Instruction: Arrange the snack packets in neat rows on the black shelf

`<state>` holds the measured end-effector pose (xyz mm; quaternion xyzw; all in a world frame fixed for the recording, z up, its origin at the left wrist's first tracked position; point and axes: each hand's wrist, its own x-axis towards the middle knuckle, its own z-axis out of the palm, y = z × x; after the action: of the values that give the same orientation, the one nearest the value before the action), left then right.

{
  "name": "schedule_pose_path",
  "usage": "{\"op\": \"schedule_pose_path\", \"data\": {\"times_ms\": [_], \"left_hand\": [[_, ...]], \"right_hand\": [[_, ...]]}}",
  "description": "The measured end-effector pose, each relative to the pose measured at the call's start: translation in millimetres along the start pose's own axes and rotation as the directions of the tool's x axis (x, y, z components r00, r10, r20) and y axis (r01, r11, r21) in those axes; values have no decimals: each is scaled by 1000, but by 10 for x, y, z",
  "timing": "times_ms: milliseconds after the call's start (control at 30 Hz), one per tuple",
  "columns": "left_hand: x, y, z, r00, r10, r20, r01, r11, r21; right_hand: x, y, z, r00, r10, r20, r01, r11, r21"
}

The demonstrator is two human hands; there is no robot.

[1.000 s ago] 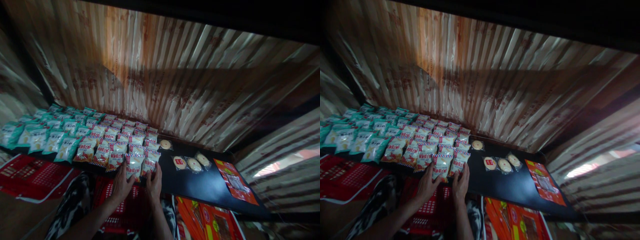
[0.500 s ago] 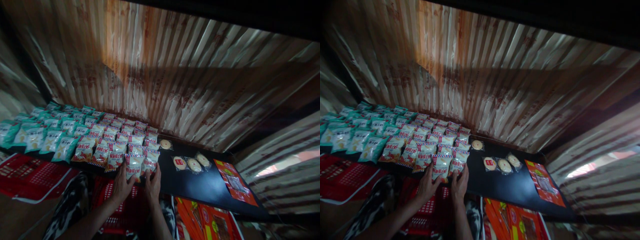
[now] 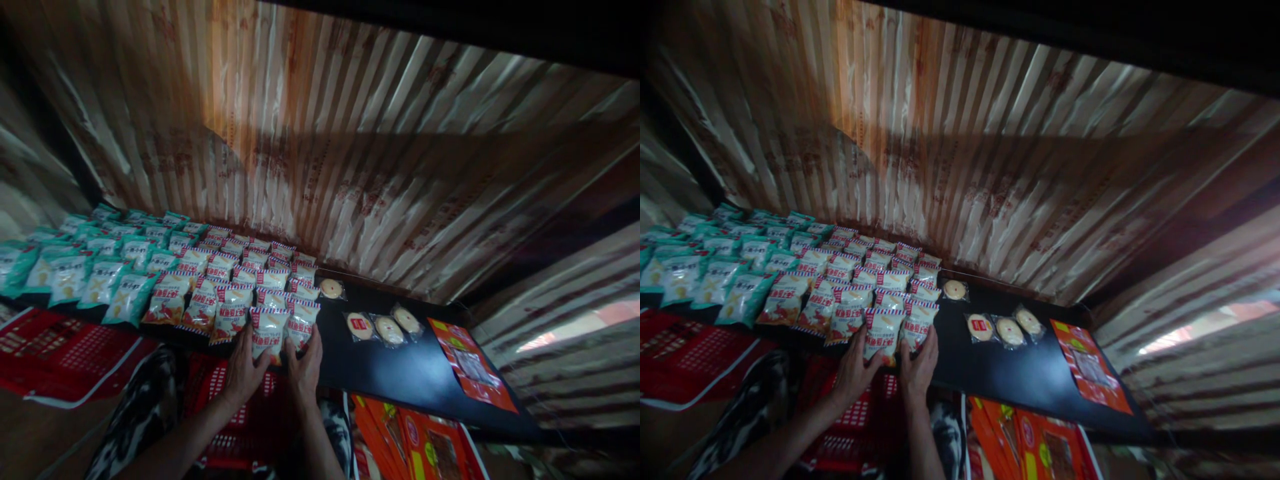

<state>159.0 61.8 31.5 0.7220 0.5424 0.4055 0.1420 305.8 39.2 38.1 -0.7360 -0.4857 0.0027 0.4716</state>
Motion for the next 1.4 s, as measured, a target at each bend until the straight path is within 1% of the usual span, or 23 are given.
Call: {"op": "schedule_pose_path", "data": {"times_ms": [67, 133, 233, 300, 333, 433, 533, 633, 733, 900, 1033, 1100, 1200, 1267, 1400], "left_hand": [[-14, -15, 9, 1000, 8, -4, -8, 1000, 1], [-35, -34, 29, 1000, 5, -7, -4, 1000, 5], [-65, -59, 75, 1000, -2, -24, 2, 1000, 7], [-81, -69, 110, 999, -1, -40, 1, 1000, -3], [-88, -73, 124, 999, -1, -51, 1, 1000, -5], [-99, -77, 145, 997, -2, -72, 2, 1000, 4], [-88, -67, 125, 999, -14, -44, 15, 1000, 16], [-63, -47, 95, 999, -35, -6, 35, 999, 7], [-48, -33, 91, 998, -63, 6, 63, 998, -4], [-57, -27, 129, 996, -93, -6, 92, 995, -48], [-56, -35, 141, 995, -96, -4, 96, 993, -72], [-51, -42, 137, 996, -88, -4, 88, 993, -74], [-39, -45, 122, 996, -93, -1, 93, 994, -65], [-25, -37, 105, 995, -101, 11, 101, 993, -58], [1, -19, 86, 995, -95, 21, 97, 994, -56]], "right_hand": [[36, -57, -42, 994, -78, -74, 73, 995, -69], [118, -141, -91, 979, -183, -88, 170, 976, -138], [331, -286, -125, 940, -341, -25, 334, 930, -152], [517, -377, -95, 909, -415, 35, 416, 902, -114], [614, -419, -65, 894, -439, 82, 446, 890, -95], [883, -538, 57, 868, -459, 188, 477, 877, -61], [1076, -645, 165, 844, -441, 306, 481, 874, -66], [1191, -717, 226, 815, -385, 434, 471, 875, -109], [1255, -735, 259, 787, -352, 506, 473, 872, -129], [1296, -705, 288, 763, -354, 541, 458, 887, -65], [1313, -712, 284, 773, -400, 493, 482, 875, -46], [1333, -721, 293, 768, -437, 468, 503, 864, -19], [1381, -726, 336, 767, -461, 447, 508, 861, 15], [1421, -729, 371, 748, -478, 460, 518, 854, 46], [1511, -762, 401, 692, -491, 529, 549, 834, 57]]}}
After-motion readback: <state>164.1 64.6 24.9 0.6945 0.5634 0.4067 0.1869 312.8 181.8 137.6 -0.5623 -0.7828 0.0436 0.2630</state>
